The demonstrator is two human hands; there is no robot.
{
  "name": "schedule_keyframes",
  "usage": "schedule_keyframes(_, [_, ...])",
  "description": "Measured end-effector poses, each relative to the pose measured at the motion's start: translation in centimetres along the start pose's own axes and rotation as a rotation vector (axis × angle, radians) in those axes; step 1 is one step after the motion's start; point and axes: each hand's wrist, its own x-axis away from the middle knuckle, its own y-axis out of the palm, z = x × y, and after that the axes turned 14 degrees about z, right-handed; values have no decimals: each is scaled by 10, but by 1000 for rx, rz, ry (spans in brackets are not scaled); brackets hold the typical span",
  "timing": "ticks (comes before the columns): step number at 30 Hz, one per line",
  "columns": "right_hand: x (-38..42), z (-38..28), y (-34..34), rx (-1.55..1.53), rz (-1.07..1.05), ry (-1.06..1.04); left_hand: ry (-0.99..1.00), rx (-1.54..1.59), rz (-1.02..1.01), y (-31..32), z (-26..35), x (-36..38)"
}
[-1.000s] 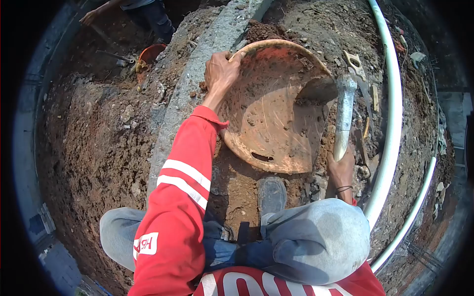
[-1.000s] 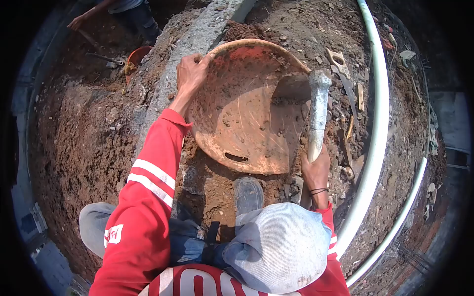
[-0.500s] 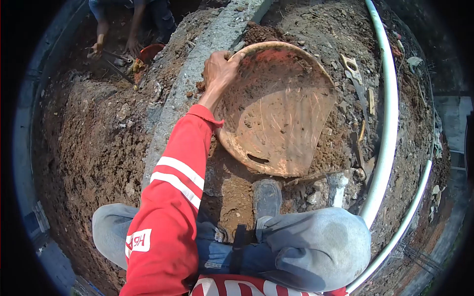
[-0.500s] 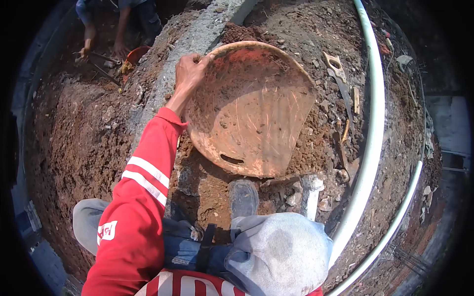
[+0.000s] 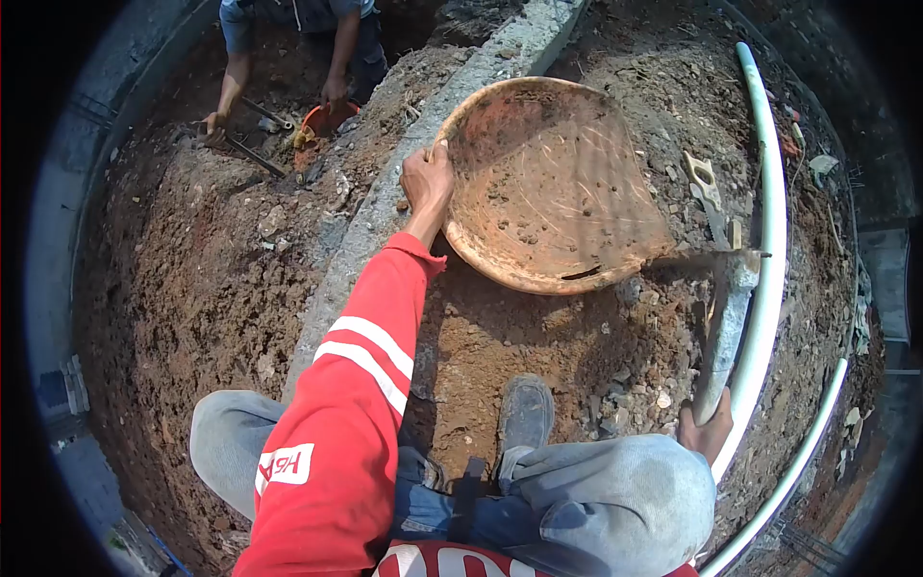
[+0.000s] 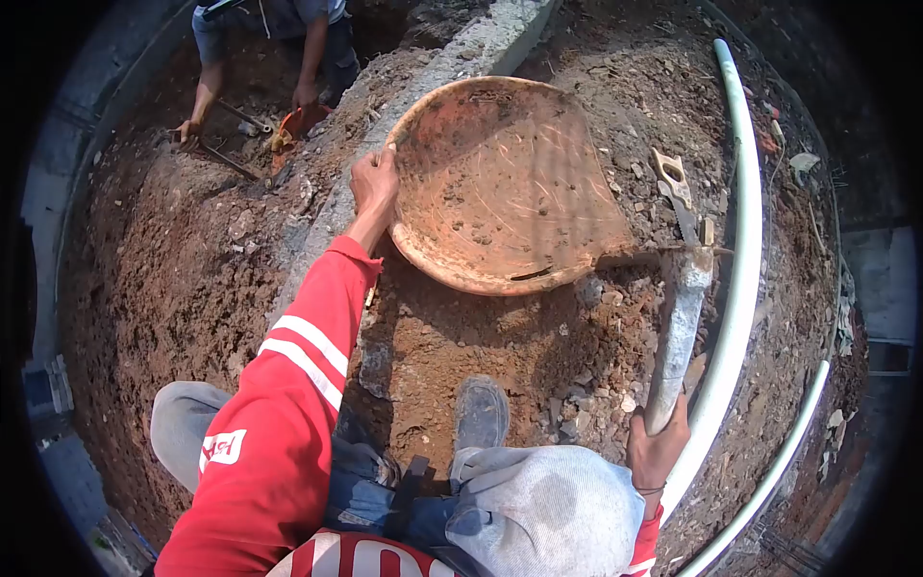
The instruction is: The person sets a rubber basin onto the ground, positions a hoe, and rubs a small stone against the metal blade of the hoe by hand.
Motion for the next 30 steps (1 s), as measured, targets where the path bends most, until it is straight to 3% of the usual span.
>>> schedule_keyframes(2, [-18,-10,14,-64,129,-99,33,-25,100,9,-15,1])
schedule_keyframes(5, [-43,-26,19,-173,127,0,62,-88,228,11,-30,3])
schedule_keyframes(6, [-50,-21,18,-213,77,94,23,-89,168,7,-27,3])
schedule_keyframes(9, [-61,-29,14,-354,99,111,-27,-59,98,3,-27,3])
schedule_keyframes(12, [-64,-32,12,-406,100,152,80,4,83,3,-37,-5])
schedule_keyframes(18, [-60,-26,23,-406,68,206,354,83,-277,3,13,-5])
schedule_keyframes(21, [-70,-25,53,-424,89,170,406,116,-396,8,35,7])
schedule_keyframes(25, [-102,-54,115,-542,49,66,447,76,-372,15,31,5])
schedule_keyframes(30, [-155,-79,226,-385,20,-6,451,23,-367,13,37,13])
